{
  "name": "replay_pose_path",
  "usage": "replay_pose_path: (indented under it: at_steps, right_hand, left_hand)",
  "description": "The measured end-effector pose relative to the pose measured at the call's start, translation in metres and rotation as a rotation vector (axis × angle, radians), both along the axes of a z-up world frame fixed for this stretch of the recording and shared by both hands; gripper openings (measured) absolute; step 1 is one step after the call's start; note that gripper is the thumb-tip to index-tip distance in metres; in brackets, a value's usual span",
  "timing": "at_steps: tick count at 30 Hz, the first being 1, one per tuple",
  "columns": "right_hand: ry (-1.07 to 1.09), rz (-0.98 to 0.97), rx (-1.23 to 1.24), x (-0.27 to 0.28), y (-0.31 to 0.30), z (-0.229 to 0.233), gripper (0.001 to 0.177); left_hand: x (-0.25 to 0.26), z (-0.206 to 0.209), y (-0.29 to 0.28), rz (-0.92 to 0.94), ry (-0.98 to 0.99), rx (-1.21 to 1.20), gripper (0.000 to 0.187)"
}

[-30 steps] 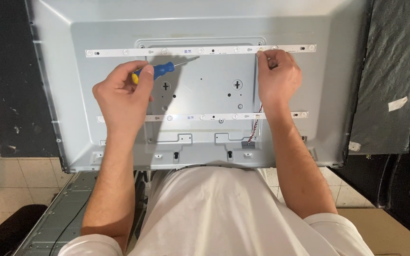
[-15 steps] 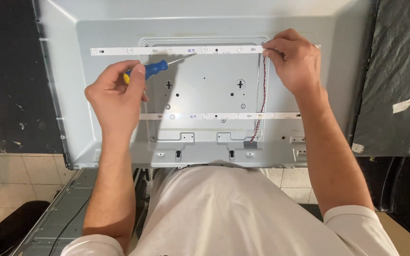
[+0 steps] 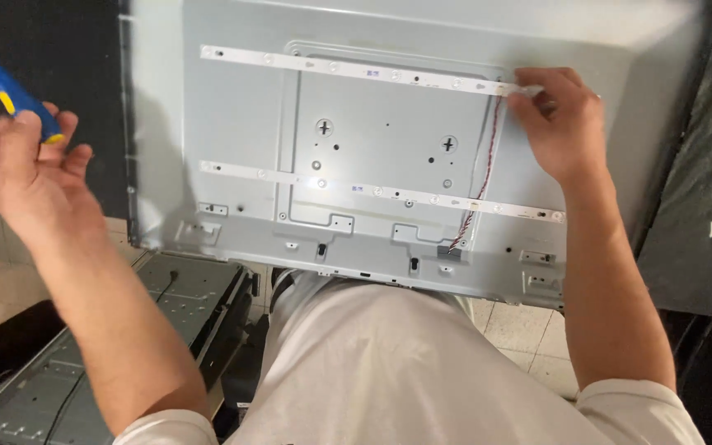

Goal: The person installs two LED light strips onto the back of a white appliance panel using a screwdriver to secure them with screws. They then place a white plastic cover over the panel and handle a small container of screws.

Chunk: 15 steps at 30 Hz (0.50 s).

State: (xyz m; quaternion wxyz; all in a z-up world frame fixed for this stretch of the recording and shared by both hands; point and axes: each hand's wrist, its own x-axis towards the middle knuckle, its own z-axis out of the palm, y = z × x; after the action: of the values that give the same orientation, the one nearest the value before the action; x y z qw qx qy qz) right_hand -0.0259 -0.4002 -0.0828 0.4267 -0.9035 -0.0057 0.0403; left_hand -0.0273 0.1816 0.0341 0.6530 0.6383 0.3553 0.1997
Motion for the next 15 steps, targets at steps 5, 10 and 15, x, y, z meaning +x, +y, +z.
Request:
replay_pose_path:
  at_steps: [5,10,15]
  right_hand:
    - [-0.006,-0.14,-0.068,-0.048,0.005,0.022,0.033]
    - [-0.042,-0.131,-0.087,-0.125,0.057,0.073,0.041]
    - [-0.133,-0.296,-0.068,-0.213,0.144,0.061,0.045]
  left_hand:
    - [-0.029,-0.106,0.149,-0.089,0.151,0.469,0.028]
    - [-0.023,-0.17,0.203,-0.278,0.257,1.023,0.034]
    - [-0.013,-0.184,0.232,-0.273,0.262,1.324,0.029]
